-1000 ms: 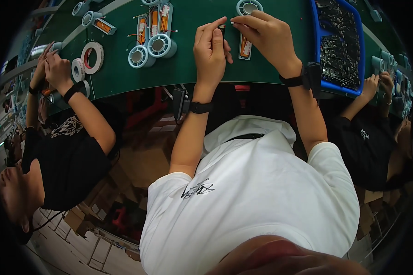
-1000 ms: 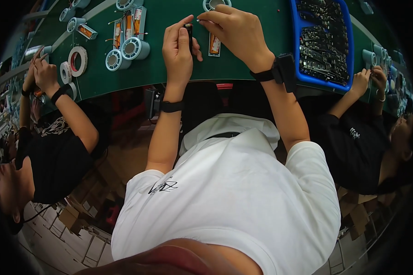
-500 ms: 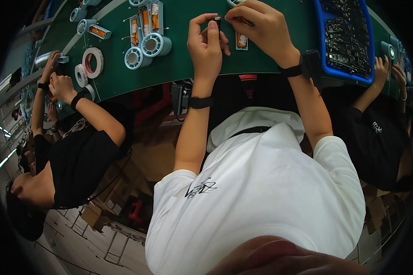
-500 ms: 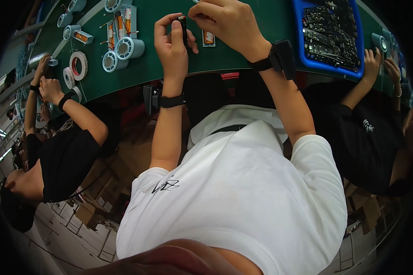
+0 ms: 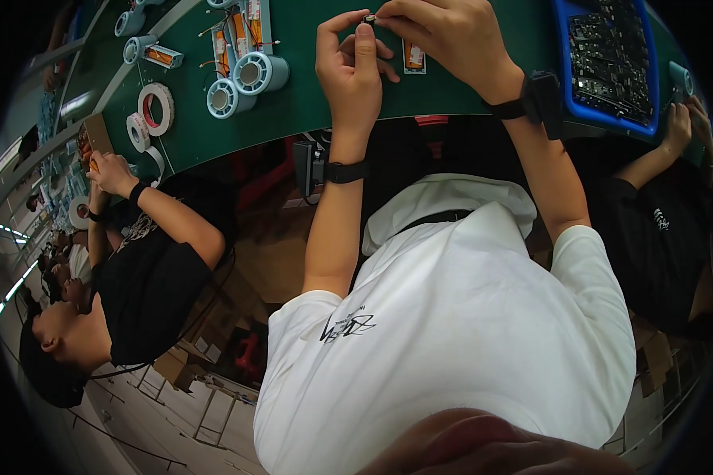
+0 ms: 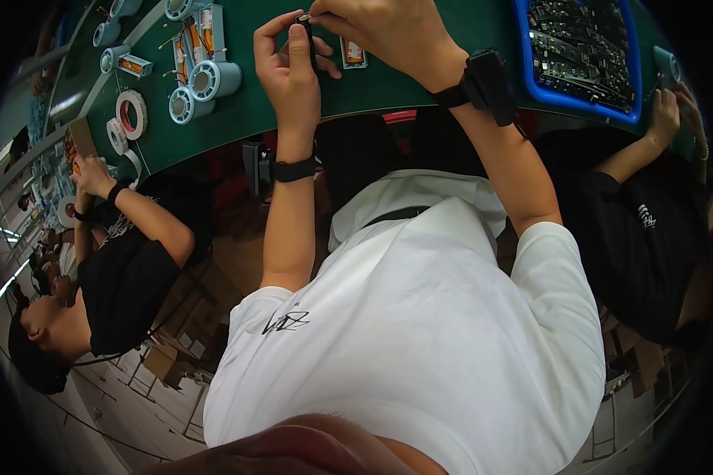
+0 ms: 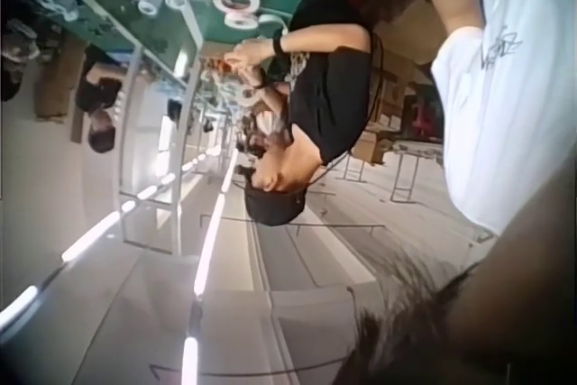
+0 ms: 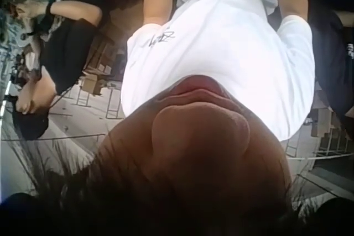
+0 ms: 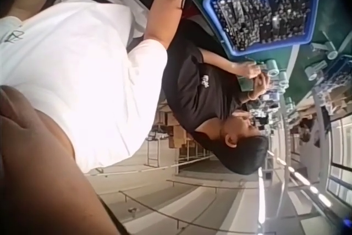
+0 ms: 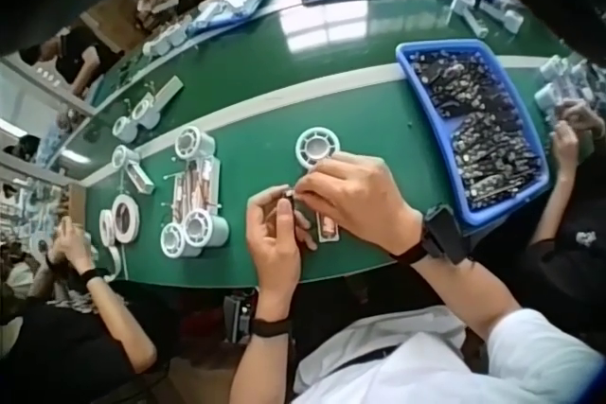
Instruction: The person picks up a circuit board from a tray, aligns it with a handheld fan casing, and presses it into place. They then pick up a battery, connect its wires to the circuit board, and seat the battery into the fan handle before setting the assembly down.
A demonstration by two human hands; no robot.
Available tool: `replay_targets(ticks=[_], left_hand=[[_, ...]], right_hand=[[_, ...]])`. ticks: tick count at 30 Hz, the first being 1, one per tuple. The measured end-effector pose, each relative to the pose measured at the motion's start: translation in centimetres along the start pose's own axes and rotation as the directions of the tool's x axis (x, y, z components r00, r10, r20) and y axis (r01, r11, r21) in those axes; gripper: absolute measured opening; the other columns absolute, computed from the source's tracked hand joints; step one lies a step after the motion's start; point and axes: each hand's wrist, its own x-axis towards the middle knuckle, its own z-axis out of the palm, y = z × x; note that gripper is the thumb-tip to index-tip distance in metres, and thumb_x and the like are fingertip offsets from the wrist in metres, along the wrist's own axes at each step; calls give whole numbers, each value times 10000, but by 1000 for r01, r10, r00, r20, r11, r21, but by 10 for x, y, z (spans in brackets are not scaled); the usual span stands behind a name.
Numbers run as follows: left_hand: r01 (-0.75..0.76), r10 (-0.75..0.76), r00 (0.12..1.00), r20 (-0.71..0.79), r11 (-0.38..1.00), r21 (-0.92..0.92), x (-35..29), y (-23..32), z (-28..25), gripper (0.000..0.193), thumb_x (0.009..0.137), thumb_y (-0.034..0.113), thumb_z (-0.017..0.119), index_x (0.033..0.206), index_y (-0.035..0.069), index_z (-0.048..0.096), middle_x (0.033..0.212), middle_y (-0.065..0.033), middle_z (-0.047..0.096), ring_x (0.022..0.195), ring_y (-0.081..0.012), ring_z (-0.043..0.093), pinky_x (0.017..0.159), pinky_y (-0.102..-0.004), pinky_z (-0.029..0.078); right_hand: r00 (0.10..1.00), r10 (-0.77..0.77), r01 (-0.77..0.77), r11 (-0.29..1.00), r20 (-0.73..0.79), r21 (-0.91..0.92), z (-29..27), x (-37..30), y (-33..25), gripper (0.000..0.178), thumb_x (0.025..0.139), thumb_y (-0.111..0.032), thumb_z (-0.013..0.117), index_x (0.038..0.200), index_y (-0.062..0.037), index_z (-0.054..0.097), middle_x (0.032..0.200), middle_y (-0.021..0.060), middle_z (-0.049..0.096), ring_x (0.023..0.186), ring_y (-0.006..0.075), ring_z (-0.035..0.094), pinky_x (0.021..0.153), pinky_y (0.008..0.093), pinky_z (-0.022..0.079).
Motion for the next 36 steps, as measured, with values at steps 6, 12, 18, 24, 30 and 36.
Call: replay_targets(ticks=[6, 12, 18, 24, 30, 36], left_hand=[[-39, 39, 999, -26, 999, 17, -2, -7, -6, 292, 1131, 284, 631, 1298, 47, 599, 936, -76, 703, 724, -107, 674, 512, -253, 557], [-67, 66, 998, -26, 997, -37, 0, -2, -1, 283, 1119, 307, 654, 1227, 45, 664, 872, -44, 694, 661, -80, 636, 488, -225, 502], [-25, 29, 998, 63, 998, -65, -2, -1, -6, 281, 1119, 309, 658, 1244, 57, 666, 976, -40, 702, 713, -91, 627, 521, -244, 514], [-35, 34, 999, -13, 999, -31, -1, 0, -2, 258, 1115, 304, 665, 1190, 58, 687, 788, -19, 655, 602, -66, 624, 473, -201, 447], [-31, 30, 999, -42, 999, -30, -2, 1, 1, 240, 1114, 291, 668, 1173, 60, 693, 804, -16, 652, 605, -61, 633, 470, -208, 470], [-46, 44, 998, -44, 998, -34, -2, -1, -1, 232, 1111, 279, 672, 1163, 54, 695, 830, -20, 658, 614, -61, 640, 465, -212, 484]], right_hand=[[934, 183, -117, 968, 307, -221, -19, 22, -24, 117, 869, -142, 816, 877, -73, 722, 829, 69, 675, 781, 279, 694, 682, 388, 568], [991, 4, 8, 996, 134, -89, -2, 0, 7, 128, 861, -146, 821, 888, -76, 717, 819, 66, 661, 779, 275, 690, 675, 383, 563], [980, 87, -71, 993, 178, -97, -12, 9, -13, 122, 853, -118, 826, 891, -75, 719, 811, 71, 659, 770, 265, 687, 664, 371, 561], [884, 454, -430, 884, 116, -182, -41, -16, -37, 292, 869, -186, 900, 1141, -119, 818, 957, -8, 768, 749, 110, 655, 607, 245, 525], [840, 484, -449, 874, 244, -187, -47, -23, -36, 354, 854, -187, 920, 1182, -122, 805, 959, -35, 774, 778, 71, 629, 617, 220, 500], [761, 603, -578, 798, 238, -173, -38, -29, -33, 322, 900, -150, 888, 1209, -123, 802, 983, -26, 788, 793, 52, 656, 641, 211, 513]])
